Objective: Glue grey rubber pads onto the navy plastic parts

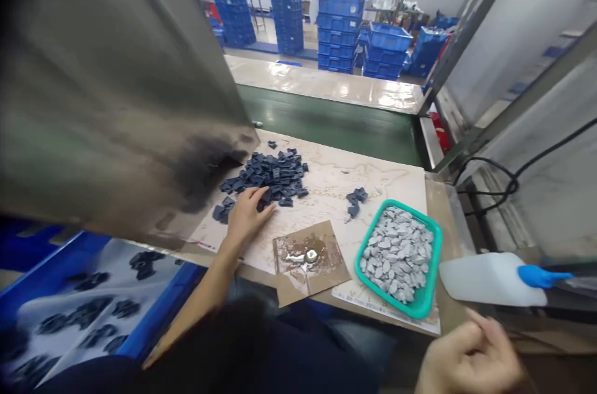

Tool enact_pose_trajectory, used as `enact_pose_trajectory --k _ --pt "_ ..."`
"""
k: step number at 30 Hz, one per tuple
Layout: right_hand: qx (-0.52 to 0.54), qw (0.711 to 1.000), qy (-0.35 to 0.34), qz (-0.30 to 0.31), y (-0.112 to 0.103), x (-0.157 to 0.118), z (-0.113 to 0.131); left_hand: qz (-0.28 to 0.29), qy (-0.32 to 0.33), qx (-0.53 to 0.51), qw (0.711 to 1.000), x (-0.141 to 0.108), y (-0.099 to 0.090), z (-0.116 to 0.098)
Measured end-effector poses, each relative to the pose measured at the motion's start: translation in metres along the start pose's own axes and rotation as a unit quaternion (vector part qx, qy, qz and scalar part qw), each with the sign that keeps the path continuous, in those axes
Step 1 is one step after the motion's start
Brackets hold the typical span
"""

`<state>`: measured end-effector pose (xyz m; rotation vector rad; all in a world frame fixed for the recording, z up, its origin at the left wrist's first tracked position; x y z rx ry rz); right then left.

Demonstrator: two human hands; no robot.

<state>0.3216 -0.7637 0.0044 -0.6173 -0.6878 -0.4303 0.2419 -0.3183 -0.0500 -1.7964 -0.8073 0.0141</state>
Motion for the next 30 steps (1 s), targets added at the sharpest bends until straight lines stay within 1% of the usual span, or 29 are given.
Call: enact_pose_trajectory --k 1,2,3,4,5,8,10,12,13,15,17,18,20,21,22,23,26,28,30 --pt "-0.030 0.998 -0.058 0.000 0.003 -0.001 0.016 0.002 -0.008 0.022 1.000 0.001 0.008 0.001" --pt "-0.054 0.989 -0.131 0.052 0.017 -0.002 0.034 -0.003 -0.014 0.037 0.999 0.001 0.013 0.003" --pt "-0.062 0.973 -0.194 0.111 0.033 -0.004 0.049 -0.013 -0.016 0.044 0.999 -0.001 0.015 0.004" --pt "-0.064 0.951 -0.242 0.182 0.052 -0.005 0.059 -0.026 -0.015 0.046 0.999 -0.003 0.017 0.005" --pt "-0.067 0.935 -0.266 0.226 0.067 -0.004 0.064 -0.040 -0.013 0.042 0.998 -0.005 0.017 0.007" --pt "-0.087 0.888 -0.283 0.353 0.111 0.002 0.060 -0.088 -0.012 0.013 0.996 -0.009 0.014 0.012" --pt "-0.087 0.855 -0.278 0.428 0.133 -0.001 0.051 -0.126 -0.017 -0.029 0.992 -0.010 0.010 0.017" --pt "-0.081 0.836 -0.263 0.475 0.144 -0.005 0.043 -0.172 -0.019 -0.085 0.981 -0.011 0.006 0.022" --pt "-0.077 0.832 -0.254 0.488 0.146 -0.006 0.040 -0.195 -0.020 -0.112 0.974 -0.013 0.003 0.025" --pt "-0.060 0.832 -0.244 0.495 0.146 -0.005 0.040 -0.236 -0.027 -0.159 0.958 -0.017 0.000 0.031" --pt "-0.022 0.849 -0.214 0.483 0.141 0.000 0.044 -0.258 -0.045 -0.201 0.944 -0.020 0.001 0.039" --pt "0.004 0.864 -0.181 0.470 0.138 0.005 0.046 -0.261 -0.058 -0.222 0.938 -0.021 0.003 0.043" --pt "0.067 0.895 -0.076 0.435 0.132 0.017 0.046 -0.260 -0.081 -0.257 0.927 -0.022 0.009 0.050" --pt "0.105 0.901 -0.015 0.420 0.129 0.020 0.046 -0.259 -0.089 -0.269 0.923 -0.022 0.012 0.052" --pt "0.146 0.899 0.042 0.411 0.128 0.020 0.046 -0.260 -0.094 -0.277 0.920 -0.021 0.013 0.053" --pt "0.189 0.888 0.090 0.410 0.129 0.018 0.049 -0.263 -0.096 -0.282 0.918 -0.021 0.014 0.054" --pt "0.298 0.831 0.192 0.429 0.137 0.003 0.065 -0.274 -0.095 -0.286 0.913 -0.019 0.011 0.052" --pt "0.347 0.796 0.240 0.434 0.143 -0.007 0.077 -0.276 -0.086 -0.288 0.913 -0.017 0.009 0.050" --pt "0.377 0.773 0.269 0.434 0.148 -0.015 0.089 -0.272 -0.077 -0.286 0.915 -0.017 0.007 0.049"
Point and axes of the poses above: each hand's wrist, its own x-axis towards the middle knuckle, its own y-axis out of the palm, z = x × y, the point moved 9 cm from there along x, towards the middle knuckle, and after that the axes turned 7 degrees about y, right-handed, at the moved point
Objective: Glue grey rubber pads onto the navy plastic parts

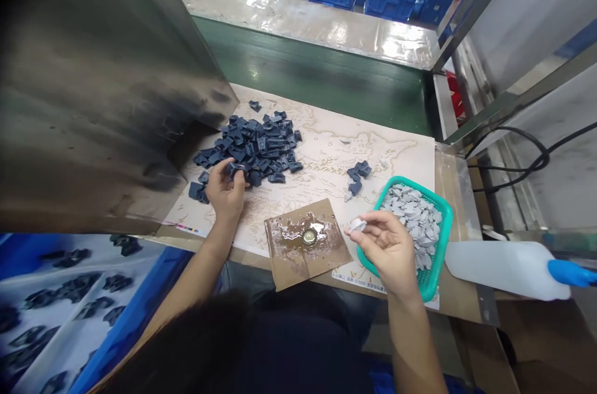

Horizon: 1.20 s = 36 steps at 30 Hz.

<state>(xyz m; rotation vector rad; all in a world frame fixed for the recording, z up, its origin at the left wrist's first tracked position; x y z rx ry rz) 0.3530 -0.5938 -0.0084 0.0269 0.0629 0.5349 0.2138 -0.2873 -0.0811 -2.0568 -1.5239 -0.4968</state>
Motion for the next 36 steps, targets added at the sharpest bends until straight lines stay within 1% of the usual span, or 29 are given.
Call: enact_pose_trajectory --k 4,8,10,12,14,17,18,20,22,23,26,30,33,36 --pt "0.040 0.999 0.011 0.011 0.027 0.000 -0.004 0.026 0.002 -0.006 1.000 0.000 0.003 0.002" --pt "0.068 0.997 0.038 0.025 0.049 -0.001 -0.021 0.051 -0.004 -0.039 0.998 0.000 0.008 0.006" --pt "0.076 0.996 0.047 0.027 0.058 -0.003 -0.029 0.058 -0.004 -0.060 0.997 0.000 0.008 0.004" --pt "0.072 0.995 0.056 0.029 0.067 -0.005 -0.035 0.059 -0.006 -0.092 0.994 -0.001 0.007 -0.003" --pt "0.050 0.996 0.060 0.036 0.075 -0.009 -0.037 0.043 -0.013 -0.128 0.991 -0.008 0.000 -0.015" --pt "0.002 0.998 0.047 0.044 0.079 -0.014 -0.034 0.016 -0.043 -0.188 0.981 -0.032 -0.012 -0.034" --pt "-0.010 0.998 0.040 0.044 0.078 -0.015 -0.032 0.024 -0.064 -0.216 0.974 -0.044 -0.013 -0.038" --pt "-0.035 0.998 0.029 0.050 0.077 -0.016 -0.029 0.057 -0.129 -0.270 0.952 -0.068 -0.008 -0.039" --pt "-0.070 0.995 0.023 0.072 0.079 -0.015 -0.029 0.080 -0.190 -0.312 0.928 -0.086 -0.001 -0.034" --pt "-0.089 0.992 0.020 0.087 0.082 -0.014 -0.029 0.084 -0.215 -0.329 0.916 -0.091 0.002 -0.031" --pt "-0.123 0.984 0.030 0.121 0.094 -0.011 -0.032 0.078 -0.281 -0.372 0.881 -0.094 0.009 -0.016" --pt "-0.122 0.983 0.053 0.130 0.107 -0.008 -0.033 0.071 -0.352 -0.410 0.839 -0.092 0.012 -0.002" --pt "-0.131 0.982 0.067 0.115 0.107 -0.005 -0.034 0.077 -0.377 -0.425 0.820 -0.094 0.012 0.001" --pt "-0.177 0.974 0.073 0.122 0.102 -0.003 -0.037 0.075 -0.387 -0.430 0.812 -0.097 0.012 0.002"
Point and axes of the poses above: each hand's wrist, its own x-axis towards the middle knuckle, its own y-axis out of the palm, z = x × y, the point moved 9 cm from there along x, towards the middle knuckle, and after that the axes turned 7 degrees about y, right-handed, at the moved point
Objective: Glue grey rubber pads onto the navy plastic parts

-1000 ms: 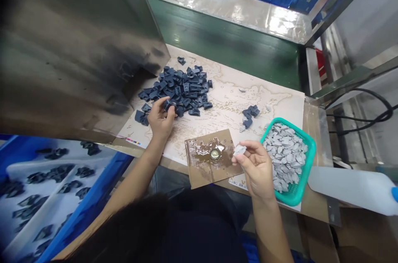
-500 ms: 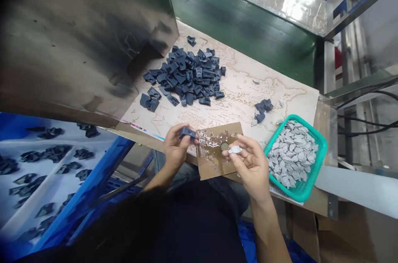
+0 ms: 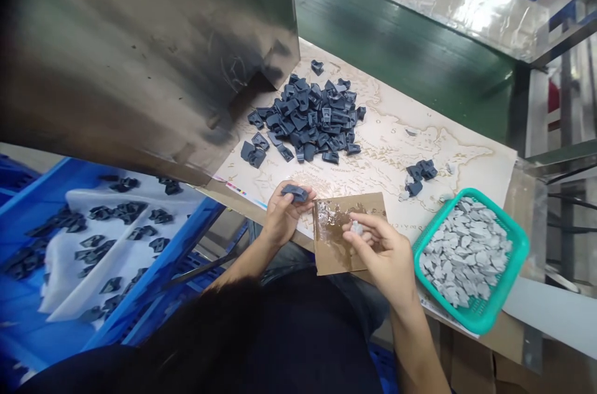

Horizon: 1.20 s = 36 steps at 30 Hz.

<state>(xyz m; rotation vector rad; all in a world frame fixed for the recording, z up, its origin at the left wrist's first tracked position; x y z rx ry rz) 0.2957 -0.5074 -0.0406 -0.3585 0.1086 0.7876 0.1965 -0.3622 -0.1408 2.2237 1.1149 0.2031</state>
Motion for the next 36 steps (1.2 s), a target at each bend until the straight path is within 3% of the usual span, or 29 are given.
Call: enact_pose_trajectory --k 4,12,19,26,28,32,36 --pt "0.033 0.999 0.026 0.030 -0.005 0.000 -0.010 -0.019 0.029 -0.003 0.999 0.002 -0.002 -0.003" --pt "0.159 0.982 0.099 -0.029 -0.013 -0.007 -0.028 -0.016 0.029 0.036 0.999 0.002 -0.010 0.000" --pt "0.100 0.992 0.073 0.006 0.001 -0.010 -0.028 -0.029 0.035 0.006 0.999 0.000 -0.012 -0.001" --pt "0.070 0.985 0.130 0.087 -0.003 -0.018 -0.041 -0.046 0.007 -0.027 0.999 -0.003 -0.008 -0.003" --pt "0.014 0.993 0.093 0.070 -0.009 -0.018 -0.037 -0.045 0.002 -0.028 0.999 -0.003 -0.006 -0.003" --pt "-0.103 0.994 -0.026 -0.037 -0.023 -0.013 -0.023 -0.042 0.000 -0.014 0.999 -0.004 -0.004 -0.003" --pt "-0.162 0.981 -0.042 -0.100 -0.021 -0.008 -0.027 -0.057 -0.011 -0.018 0.998 -0.005 -0.005 -0.002"
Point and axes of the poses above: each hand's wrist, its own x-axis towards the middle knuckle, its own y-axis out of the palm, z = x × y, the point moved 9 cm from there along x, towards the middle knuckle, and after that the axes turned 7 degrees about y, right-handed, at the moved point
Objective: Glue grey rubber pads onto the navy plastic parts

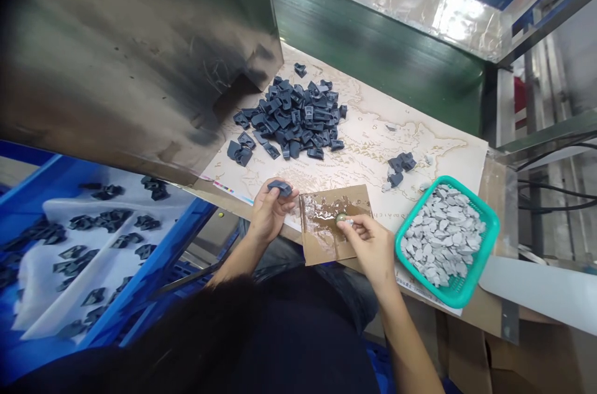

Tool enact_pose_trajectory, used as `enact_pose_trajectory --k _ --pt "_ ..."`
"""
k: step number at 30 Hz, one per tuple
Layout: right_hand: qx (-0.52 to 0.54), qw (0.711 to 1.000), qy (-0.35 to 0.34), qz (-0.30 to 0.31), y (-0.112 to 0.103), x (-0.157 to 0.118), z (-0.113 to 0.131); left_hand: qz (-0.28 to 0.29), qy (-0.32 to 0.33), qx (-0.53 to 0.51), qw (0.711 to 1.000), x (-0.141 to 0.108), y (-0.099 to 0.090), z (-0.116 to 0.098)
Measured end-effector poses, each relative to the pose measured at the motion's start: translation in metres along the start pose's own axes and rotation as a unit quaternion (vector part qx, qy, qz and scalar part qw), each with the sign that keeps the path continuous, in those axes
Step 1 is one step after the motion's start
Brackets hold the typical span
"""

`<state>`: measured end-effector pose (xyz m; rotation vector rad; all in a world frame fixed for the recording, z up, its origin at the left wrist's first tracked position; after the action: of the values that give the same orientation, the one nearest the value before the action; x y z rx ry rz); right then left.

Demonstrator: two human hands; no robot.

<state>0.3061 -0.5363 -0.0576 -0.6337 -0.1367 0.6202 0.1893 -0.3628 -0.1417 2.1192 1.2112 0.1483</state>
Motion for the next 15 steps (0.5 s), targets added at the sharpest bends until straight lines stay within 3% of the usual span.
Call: enact_pose_trajectory --k 8,15 --pt "-0.074 0.995 -0.029 -0.059 0.009 0.003 -0.004 0.015 0.000 0.000 1.000 0.000 0.002 0.000" --pt "-0.099 0.994 -0.042 -0.029 0.022 0.009 -0.007 0.034 0.017 0.020 0.999 0.002 0.001 0.002"
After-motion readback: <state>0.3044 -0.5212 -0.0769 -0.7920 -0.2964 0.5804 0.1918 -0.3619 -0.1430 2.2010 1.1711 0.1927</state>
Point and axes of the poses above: each hand's wrist, its own x-axis towards the middle knuckle, its own y-axis out of the palm, z = x × y, the point moved 9 cm from there along x, towards the middle knuckle, and after that the axes turned 7 degrees about y, right-handed, at the moved point
